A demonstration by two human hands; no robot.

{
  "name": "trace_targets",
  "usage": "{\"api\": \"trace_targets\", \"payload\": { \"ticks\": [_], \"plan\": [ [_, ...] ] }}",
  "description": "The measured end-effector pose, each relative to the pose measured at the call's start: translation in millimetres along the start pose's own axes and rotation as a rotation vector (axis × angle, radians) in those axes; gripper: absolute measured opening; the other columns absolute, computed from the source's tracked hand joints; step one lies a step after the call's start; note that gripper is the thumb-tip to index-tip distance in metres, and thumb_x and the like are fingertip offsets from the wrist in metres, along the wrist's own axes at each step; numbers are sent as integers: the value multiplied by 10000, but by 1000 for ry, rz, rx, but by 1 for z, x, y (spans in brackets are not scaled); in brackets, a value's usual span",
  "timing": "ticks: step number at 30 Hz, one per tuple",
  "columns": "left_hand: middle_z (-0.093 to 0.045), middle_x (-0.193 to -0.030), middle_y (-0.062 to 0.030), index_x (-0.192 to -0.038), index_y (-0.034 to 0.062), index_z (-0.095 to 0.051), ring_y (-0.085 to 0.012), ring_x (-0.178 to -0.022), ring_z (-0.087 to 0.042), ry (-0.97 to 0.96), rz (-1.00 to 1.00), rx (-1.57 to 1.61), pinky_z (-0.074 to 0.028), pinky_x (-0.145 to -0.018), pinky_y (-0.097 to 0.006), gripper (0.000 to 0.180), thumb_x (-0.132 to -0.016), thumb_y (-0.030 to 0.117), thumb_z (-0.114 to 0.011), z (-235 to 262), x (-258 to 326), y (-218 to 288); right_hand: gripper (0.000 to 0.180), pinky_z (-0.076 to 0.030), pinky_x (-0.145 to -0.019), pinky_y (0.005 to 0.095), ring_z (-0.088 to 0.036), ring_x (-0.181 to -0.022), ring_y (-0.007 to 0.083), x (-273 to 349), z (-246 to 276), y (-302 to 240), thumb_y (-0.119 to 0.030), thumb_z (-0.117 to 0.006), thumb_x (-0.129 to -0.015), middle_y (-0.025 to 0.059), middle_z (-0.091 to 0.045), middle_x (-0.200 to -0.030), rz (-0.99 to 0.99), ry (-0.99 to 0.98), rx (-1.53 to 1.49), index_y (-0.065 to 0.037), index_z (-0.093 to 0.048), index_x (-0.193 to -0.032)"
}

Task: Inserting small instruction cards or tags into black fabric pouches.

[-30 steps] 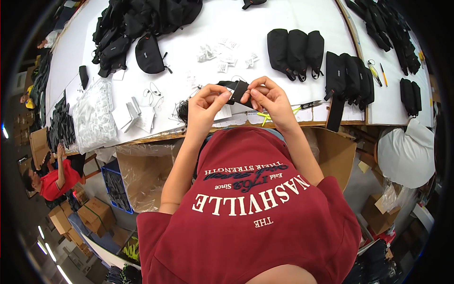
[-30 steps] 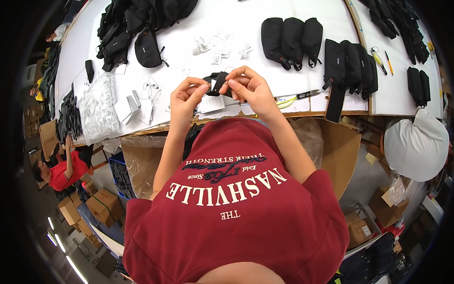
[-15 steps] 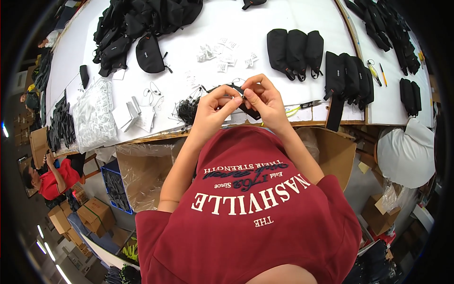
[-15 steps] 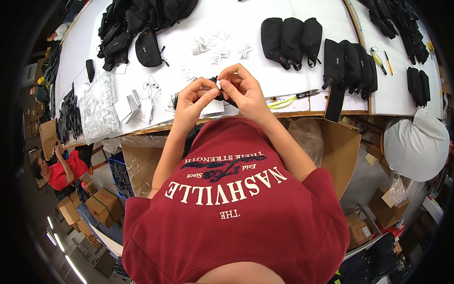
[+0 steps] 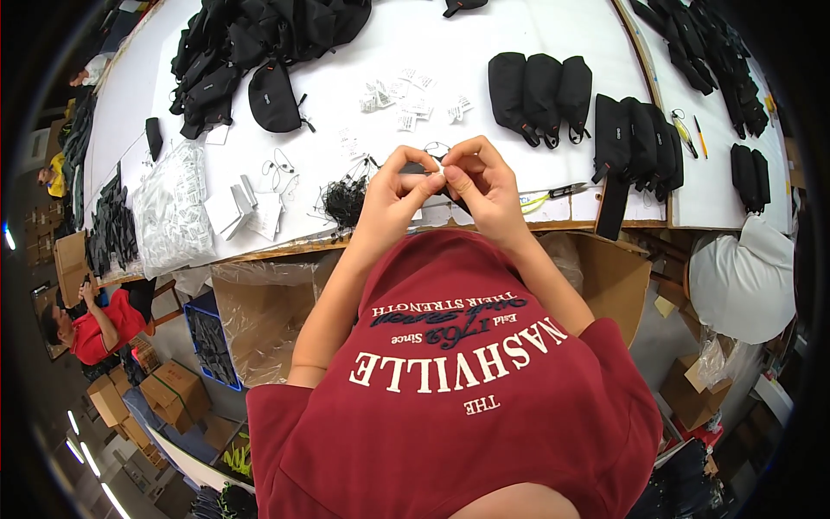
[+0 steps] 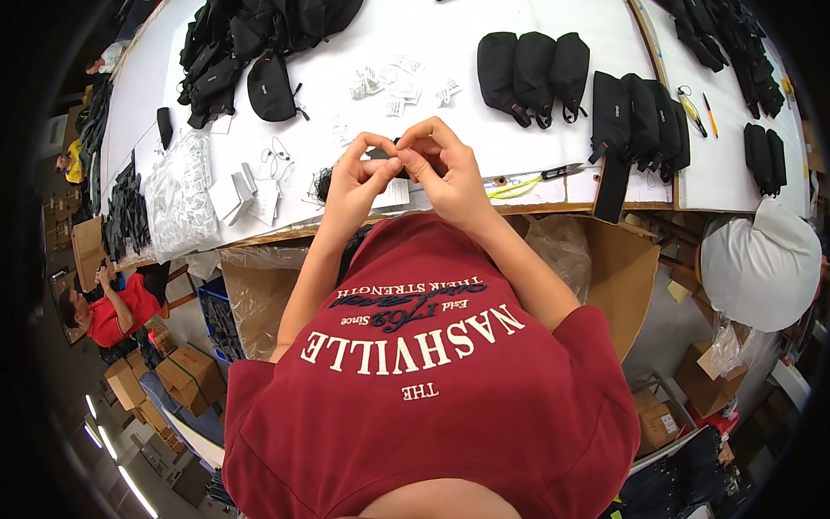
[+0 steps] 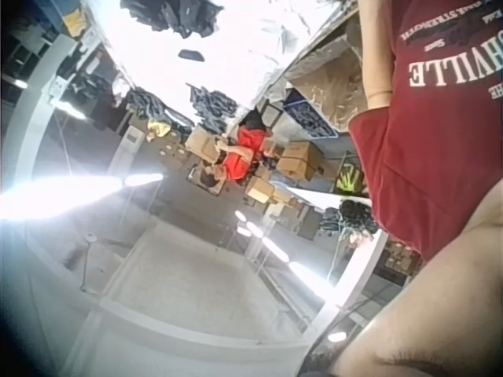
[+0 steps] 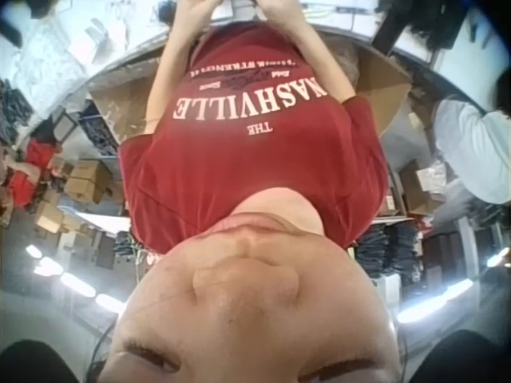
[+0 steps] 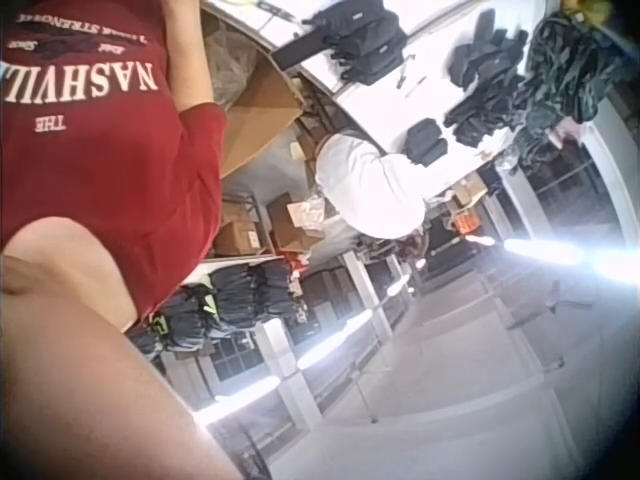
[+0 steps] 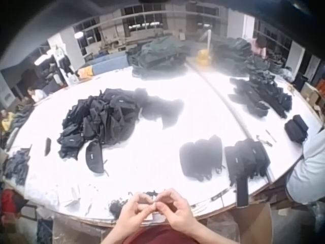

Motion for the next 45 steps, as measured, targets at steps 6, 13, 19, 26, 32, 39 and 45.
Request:
{"api": "trace_targets", "payload": {
  "ticks": [6, 13, 19, 26, 32, 39, 45],
  "plan": [
    [-396, -525, 108, -895, 84, -517, -9, -497, -251, -274, 184, 230, -192, -486, -198, 173, -906, 226, -616, 20, -14, -15, 84, -351, -579, 193, -432, -633, 43, -3, -1, 3, -78, -555, -923, -1, -553, -739, -108, -97, -141, -34, -494, -961],
    [-393, -531, 117, -894, 104, -530, -5, -501, -252, -312, 200, 308, -190, -494, -188, 164, -901, 239, -624, 23, -13, -25, 79, -333, -570, 200, -412, -626, 40, -7, 3, -2, -71, -546, -927, 0, -545, -739, -137, -208, -166, -44, -486, -970],
    [-398, -536, 119, -900, 96, -543, -2, -512, -272, -302, 215, 321, -207, -502, -185, 163, -903, 239, -621, 21, -11, -24, 98, -332, -552, 186, -431, -604, 42, -7, 0, -2, -82, -556, -922, -7, -542, -717, -109, -171, -99, -46, -477, -968],
    [-402, -545, 118, -896, 89, -559, -3, -517, -276, -305, 235, 312, -211, -498, -186, 163, -900, 239, -622, 21, -11, -17, 81, -349, -582, 200, -427, -626, 47, -4, -1, 0, -84, -540, -935, 3, -549, -731, -151, -188, -191, -45, -483, -977],
    [-451, -585, 102, -874, 37, -615, -1, -519, -277, -182, 171, 325, -198, -486, -185, 182, -890, 217, -632, 26, -9, -15, 72, -344, -585, 203, -411, -625, 56, -3, -1, -3, -76, -490, -952, -7, -489, -696, -97, -65, -98, -45, -468, -1013],
    [-490, -596, 102, -908, 19, -641, 4, -533, -298, -28, 119, 139, -210, -496, -181, 189, -883, 206, -639, 19, -1, 5, 85, -342, -585, 212, -401, -631, 63, 0, -5, 2, -52, -445, -958, 6, -470, -690, 18, -17, 44, -43, -438, -1042],
    [-464, -578, 107, -879, 23, -633, 6, -538, -290, -26, 114, 113, -215, -501, -184, 169, -888, 191, -630, 18, 1, 6, 96, -353, -586, 217, -411, -628, 70, 1, -7, 2, -48, -455, -953, 11, -477, -691, 29, -46, 64, -42, -431, -1045]
  ]
}}
Point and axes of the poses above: each hand's wrist, its own x-axis away from the middle knuckle, its own z-axis out of the back of the hand, y = z × x, the point moved 1 cm from there along -x, towards the middle knuckle
